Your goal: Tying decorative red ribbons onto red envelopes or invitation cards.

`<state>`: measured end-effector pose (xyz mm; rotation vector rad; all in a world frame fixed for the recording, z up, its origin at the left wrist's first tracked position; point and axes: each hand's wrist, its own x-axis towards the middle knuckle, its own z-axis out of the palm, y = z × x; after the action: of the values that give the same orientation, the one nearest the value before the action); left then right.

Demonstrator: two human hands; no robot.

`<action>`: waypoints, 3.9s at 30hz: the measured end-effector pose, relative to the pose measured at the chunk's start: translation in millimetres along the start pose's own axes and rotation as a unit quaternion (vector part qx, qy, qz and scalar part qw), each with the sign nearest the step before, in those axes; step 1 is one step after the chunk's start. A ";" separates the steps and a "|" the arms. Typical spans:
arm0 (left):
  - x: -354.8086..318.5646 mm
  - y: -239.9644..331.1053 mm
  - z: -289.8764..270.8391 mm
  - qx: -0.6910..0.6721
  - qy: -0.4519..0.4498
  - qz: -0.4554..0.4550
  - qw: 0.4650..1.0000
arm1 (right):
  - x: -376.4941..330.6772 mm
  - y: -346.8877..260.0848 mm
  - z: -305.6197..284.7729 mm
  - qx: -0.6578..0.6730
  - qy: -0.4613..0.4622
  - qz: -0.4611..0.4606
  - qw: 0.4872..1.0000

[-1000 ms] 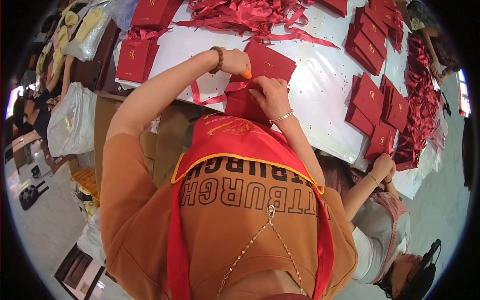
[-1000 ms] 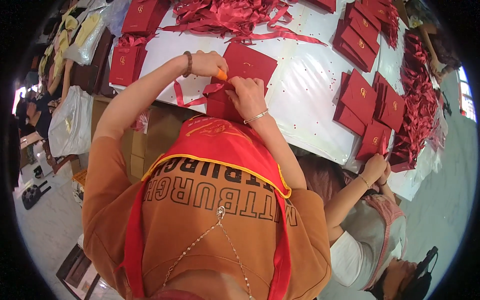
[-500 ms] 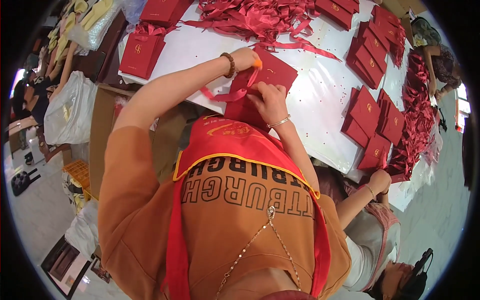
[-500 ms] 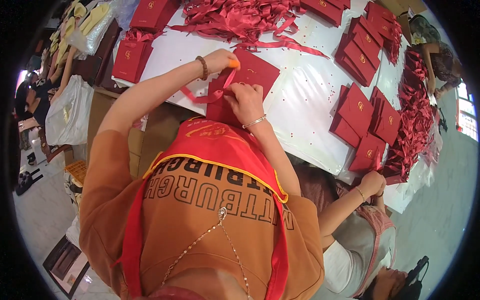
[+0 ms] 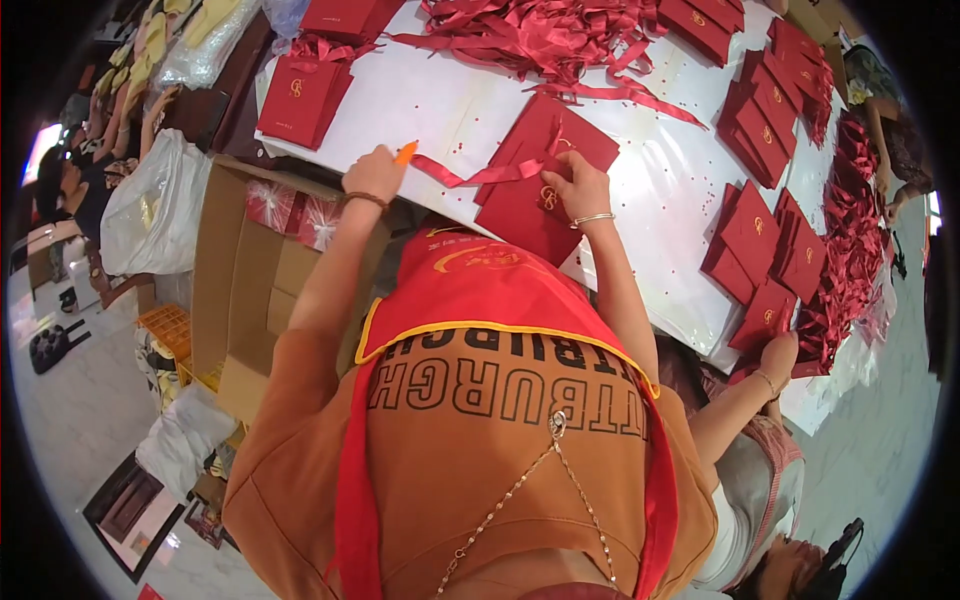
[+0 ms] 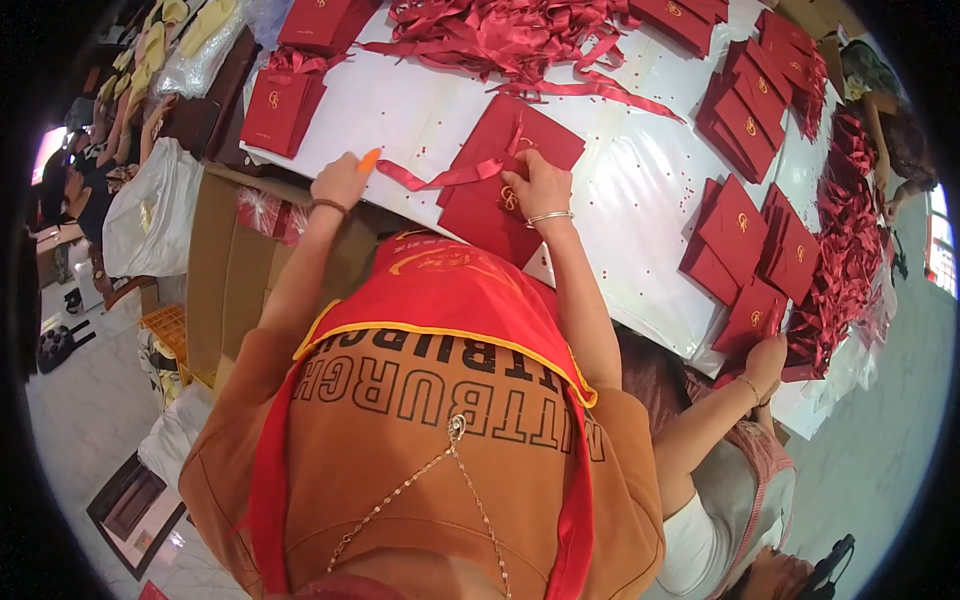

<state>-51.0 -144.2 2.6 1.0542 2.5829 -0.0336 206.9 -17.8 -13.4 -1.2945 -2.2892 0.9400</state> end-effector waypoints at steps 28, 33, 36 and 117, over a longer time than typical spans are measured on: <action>-14.7 138.5 -2.3 -0.390 -0.003 0.397 0.831 | -26.1 8.3 -40.8 0.076 -0.031 0.097 0.992; -36.3 145.6 24.6 -0.400 -0.099 0.329 0.850 | -19.0 8.5 -36.2 0.165 -0.006 0.118 0.979; -41.9 147.2 36.9 -0.449 -0.118 0.293 0.836 | -16.9 8.5 -37.7 0.217 -0.040 0.152 0.963; -46.6 140.1 26.0 -0.399 -0.130 0.265 0.868 | -37.3 -9.1 -20.7 0.103 0.045 -0.036 0.993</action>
<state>83.5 -78.3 8.7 1.2351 1.6902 0.8800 232.8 -45.0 8.6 -1.1366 -2.0940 1.0397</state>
